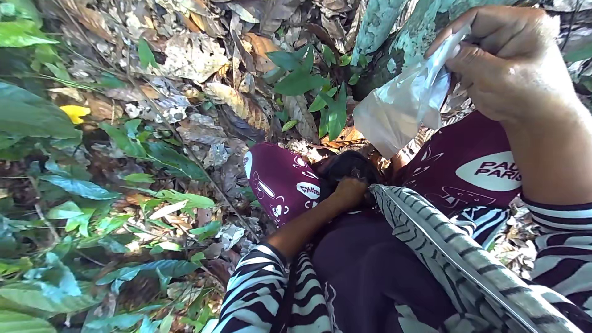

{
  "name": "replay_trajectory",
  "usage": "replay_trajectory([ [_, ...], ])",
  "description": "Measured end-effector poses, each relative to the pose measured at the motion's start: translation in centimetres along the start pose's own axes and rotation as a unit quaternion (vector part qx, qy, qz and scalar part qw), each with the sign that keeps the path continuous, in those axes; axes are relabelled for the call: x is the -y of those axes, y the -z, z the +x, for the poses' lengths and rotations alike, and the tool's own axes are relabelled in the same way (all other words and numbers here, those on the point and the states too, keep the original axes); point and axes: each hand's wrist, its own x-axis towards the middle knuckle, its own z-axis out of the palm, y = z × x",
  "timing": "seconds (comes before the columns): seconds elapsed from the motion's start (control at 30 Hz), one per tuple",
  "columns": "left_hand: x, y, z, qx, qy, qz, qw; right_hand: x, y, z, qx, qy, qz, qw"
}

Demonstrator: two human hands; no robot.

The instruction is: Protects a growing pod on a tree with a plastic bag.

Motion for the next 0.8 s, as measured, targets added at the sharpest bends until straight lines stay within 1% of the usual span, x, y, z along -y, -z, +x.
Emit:
replay_trajectory([
  [0.07,-0.1,0.6,0.0,0.087,0.006,-0.040,0.995,0.0,0.0,0.1,0.002,0.004,0.005,1.000],
  [0.13,0.0,0.6,0.5,0.160,0.026,-0.034,0.986,0.0,0.0,0.0,0.006,0.006,0.001,1.000],
  [0.2,0.5,0.2,1.1,0.189,0.052,-0.032,0.980,0.1,0.0,0.0,0.010,0.009,-0.010,1.000],
  [0.3,0.7,0.2,1.0,0.195,0.073,-0.029,0.978,0.2,-0.2,-0.1,0.015,0.005,-0.015,1.000],
  [0.37,0.8,0.1,0.7,0.188,0.061,-0.003,0.980,0.2,-0.2,-0.1,0.016,0.003,-0.014,1.000],
  [0.4,0.9,-0.2,0.4,0.173,0.055,0.013,0.983,0.1,-0.2,-0.2,0.016,0.003,-0.010,1.000],
  [0.5,1.0,-1.0,-0.5,0.094,0.044,0.037,0.994,0.0,0.0,-0.2,0.014,0.001,0.002,1.000],
  [0.63,1.0,-0.1,-2.4,0.053,0.013,0.068,0.996,-0.1,0.2,0.0,0.014,0.004,0.001,1.000],
  [0.73,0.9,1.0,-4.0,0.038,-0.017,0.046,0.998,-0.1,0.3,0.1,0.009,0.003,-0.003,1.000],
  [0.8,1.3,1.9,-5.4,-0.014,-0.046,0.009,0.999,-0.2,0.2,0.1,0.006,0.007,-0.010,1.000],
])
